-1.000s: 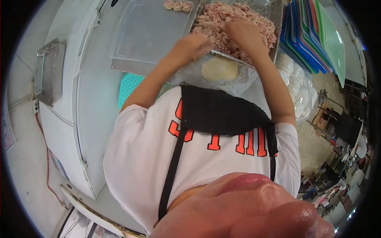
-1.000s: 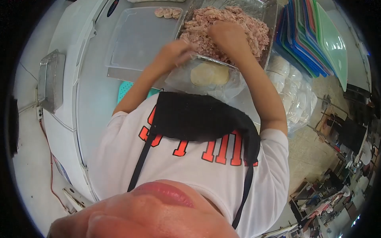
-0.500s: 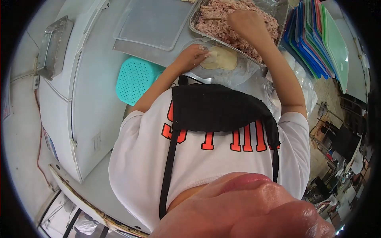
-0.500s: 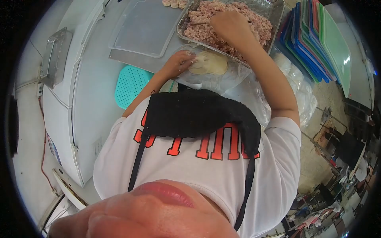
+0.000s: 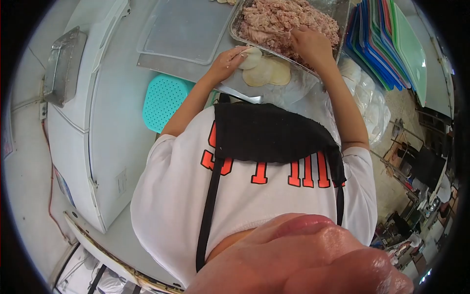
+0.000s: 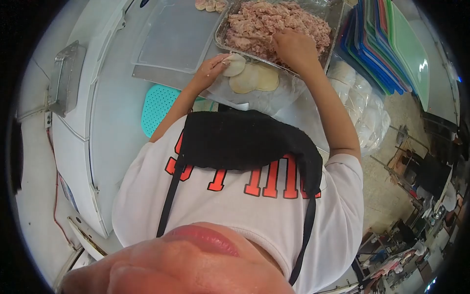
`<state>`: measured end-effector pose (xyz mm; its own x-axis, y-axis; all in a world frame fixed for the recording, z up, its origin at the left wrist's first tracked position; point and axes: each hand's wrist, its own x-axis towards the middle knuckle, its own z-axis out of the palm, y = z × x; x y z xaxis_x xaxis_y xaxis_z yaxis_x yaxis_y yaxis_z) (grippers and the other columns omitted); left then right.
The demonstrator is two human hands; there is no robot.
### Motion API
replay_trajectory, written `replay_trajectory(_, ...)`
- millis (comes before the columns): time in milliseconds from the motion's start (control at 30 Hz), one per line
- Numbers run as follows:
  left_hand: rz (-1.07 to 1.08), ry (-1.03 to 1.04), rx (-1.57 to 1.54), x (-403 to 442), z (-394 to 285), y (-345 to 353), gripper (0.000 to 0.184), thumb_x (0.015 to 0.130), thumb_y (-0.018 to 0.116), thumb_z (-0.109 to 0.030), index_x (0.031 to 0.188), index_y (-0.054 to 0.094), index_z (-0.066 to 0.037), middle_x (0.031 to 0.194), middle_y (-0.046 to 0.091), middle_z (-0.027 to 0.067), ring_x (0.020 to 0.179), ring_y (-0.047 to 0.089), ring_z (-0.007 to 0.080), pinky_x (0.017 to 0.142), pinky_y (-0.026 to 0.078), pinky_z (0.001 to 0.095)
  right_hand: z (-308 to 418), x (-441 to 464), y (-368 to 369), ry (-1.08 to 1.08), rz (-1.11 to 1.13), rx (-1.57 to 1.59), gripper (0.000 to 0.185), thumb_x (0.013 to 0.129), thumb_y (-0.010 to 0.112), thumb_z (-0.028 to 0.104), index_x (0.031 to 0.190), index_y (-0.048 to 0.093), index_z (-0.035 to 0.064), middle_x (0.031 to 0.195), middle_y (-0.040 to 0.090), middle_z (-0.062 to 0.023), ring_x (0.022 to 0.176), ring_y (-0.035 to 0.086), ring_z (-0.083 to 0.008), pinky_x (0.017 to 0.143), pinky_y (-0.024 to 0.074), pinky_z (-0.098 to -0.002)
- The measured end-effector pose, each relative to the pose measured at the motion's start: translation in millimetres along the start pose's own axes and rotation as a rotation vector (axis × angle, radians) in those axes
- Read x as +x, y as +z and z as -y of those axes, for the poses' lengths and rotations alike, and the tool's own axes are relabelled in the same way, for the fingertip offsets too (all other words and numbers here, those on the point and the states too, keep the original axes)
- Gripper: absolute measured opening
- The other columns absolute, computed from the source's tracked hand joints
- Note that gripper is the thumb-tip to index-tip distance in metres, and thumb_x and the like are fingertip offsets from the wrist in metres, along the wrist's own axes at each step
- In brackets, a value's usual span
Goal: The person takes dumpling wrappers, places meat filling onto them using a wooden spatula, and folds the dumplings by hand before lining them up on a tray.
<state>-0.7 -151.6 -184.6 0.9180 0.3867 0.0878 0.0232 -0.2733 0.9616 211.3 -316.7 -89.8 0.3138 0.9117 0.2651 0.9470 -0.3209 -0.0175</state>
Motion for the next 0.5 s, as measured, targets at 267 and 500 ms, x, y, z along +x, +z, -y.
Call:
replay_trajectory(267, 0.108, 0.007, 0.179, 4, -2, -14, 0.031, 0.09, 0.053, -0.024, 0.112, 0.06, -0.003, 0.102, 0.064, 0.0124, 0.093, 0.061, 0.025, 0.083, 0.046, 0.0328, 30, -19, 27, 0.148, 0.256, 0.104, 0.032, 0.092, 0.048, 0.032, 0.081, 0.063, 0.0058, 0.076, 0.065, -0.0167, 0.076, 0.065, -0.033, 0.068, 0.0504, -0.0435)
replay_trajectory(500, -0.155, -0.14, -0.48, 30, -27, -15, 0.035, 0.094, 0.049, -0.026, 0.112, 0.058, 0.003, 0.102, 0.066, 0.01, 0.097, 0.061, 0.022, 0.088, 0.046, 0.0304, 1, -33, 17, 0.497, 0.258, 0.806, 0.039, 0.095, 0.05, 0.039, 0.099, 0.067, 0.0035, 0.065, 0.058, -0.0015, 0.06, 0.054, -0.0135, 0.055, 0.0407, -0.0268)
